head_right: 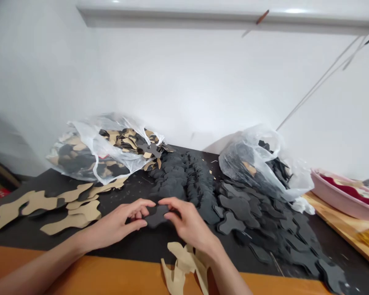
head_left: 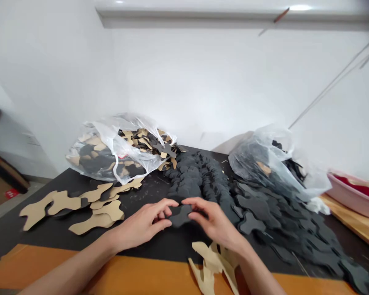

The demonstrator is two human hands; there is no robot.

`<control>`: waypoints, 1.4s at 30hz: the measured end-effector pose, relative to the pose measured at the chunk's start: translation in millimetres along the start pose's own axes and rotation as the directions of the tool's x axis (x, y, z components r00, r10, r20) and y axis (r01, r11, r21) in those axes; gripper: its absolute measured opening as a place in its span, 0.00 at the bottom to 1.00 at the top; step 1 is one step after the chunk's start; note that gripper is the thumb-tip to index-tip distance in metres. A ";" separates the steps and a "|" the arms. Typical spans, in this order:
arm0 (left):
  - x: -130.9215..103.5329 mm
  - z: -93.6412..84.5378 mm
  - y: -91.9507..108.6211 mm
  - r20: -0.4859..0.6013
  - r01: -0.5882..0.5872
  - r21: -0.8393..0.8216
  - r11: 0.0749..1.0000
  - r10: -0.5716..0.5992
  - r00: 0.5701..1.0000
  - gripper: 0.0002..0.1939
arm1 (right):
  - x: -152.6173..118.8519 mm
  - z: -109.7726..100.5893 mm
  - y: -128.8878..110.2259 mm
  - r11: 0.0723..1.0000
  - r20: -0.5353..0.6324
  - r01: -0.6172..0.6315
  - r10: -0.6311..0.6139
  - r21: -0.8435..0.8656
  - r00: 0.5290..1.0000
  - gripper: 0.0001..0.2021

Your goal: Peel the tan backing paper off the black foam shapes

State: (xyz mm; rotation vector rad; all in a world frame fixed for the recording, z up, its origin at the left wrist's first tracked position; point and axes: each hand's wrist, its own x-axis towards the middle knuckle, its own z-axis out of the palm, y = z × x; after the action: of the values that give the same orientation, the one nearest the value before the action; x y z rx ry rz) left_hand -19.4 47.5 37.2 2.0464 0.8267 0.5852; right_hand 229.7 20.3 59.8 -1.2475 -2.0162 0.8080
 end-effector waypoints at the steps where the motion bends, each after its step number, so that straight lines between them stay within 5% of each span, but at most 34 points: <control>1: -0.2 -1.6 0.3 -0.010 -0.021 0.016 1.000 0.021 1.000 0.19 | -3.2 -13.8 3.7 0.999 -0.079 -0.016 0.014 -0.028 0.997 0.14; 4: -0.3 -8.2 1.6 -0.075 -0.053 0.098 0.994 0.061 0.995 0.12 | -16.8 -65.2 26.6 0.984 -0.366 -0.121 0.064 -0.134 0.929 0.16; 7: 0.6 -14.3 2.8 -0.174 -0.047 0.176 0.983 0.078 0.982 0.10 | -28.1 -105.4 51.7 0.870 -0.656 -0.307 -0.024 -0.385 0.755 0.23; 9: 1.6 -17.1 2.1 -0.227 -0.034 0.256 0.966 0.094 0.969 0.10 | -28.1 -110.4 57.2 0.758 -0.676 -0.365 -0.135 -0.541 0.724 0.23; 14: 3.0 -30.1 -10.2 -0.353 0.121 0.518 0.847 0.083 0.932 0.10 | -1.9 -51.8 29.9 0.785 -0.333 -0.150 -0.075 -0.601 0.940 0.09; 16: 1.9 -41.0 -17.7 -0.423 0.212 0.551 0.807 0.051 0.905 0.10 | 10.1 -23.0 18.2 0.698 -0.215 -0.114 -0.059 -0.707 0.975 0.08; 19: -0.3 -58.1 -27.7 -0.513 0.359 0.571 0.738 -0.020 0.858 0.10 | 20.6 4.4 12.0 0.634 -0.164 -0.094 -0.053 -0.768 0.985 0.10; 23: -1.0 -69.5 -37.3 -0.525 0.464 0.566 0.682 -0.135 0.840 0.10 | 21.9 13.8 15.1 0.591 -0.152 -0.090 -0.056 -0.802 0.987 0.08; 35: 0.2 -79.9 -44.0 -0.462 0.480 0.562 0.674 -0.226 0.858 0.19 | 11.6 16.7 23.1 0.534 -0.077 0.023 -0.163 -0.845 0.984 0.11; 39: 1.1 -84.6 -46.1 -0.469 0.506 0.530 0.681 -0.263 0.843 0.20 | 11.3 17.7 23.3 0.569 -0.089 0.027 -0.175 -0.822 0.981 0.08; 42: 1.4 -88.6 -47.4 -0.468 0.523 0.502 0.689 -0.292 0.834 0.19 | 11.8 16.4 22.7 0.693 -0.124 0.018 -0.154 -0.721 0.980 0.03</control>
State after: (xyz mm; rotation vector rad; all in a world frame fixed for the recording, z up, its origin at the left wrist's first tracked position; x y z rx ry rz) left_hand -92.6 115.7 46.3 2.2189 1.8575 0.4581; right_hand 224.9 36.6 34.6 -1.5388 -2.2958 -0.2051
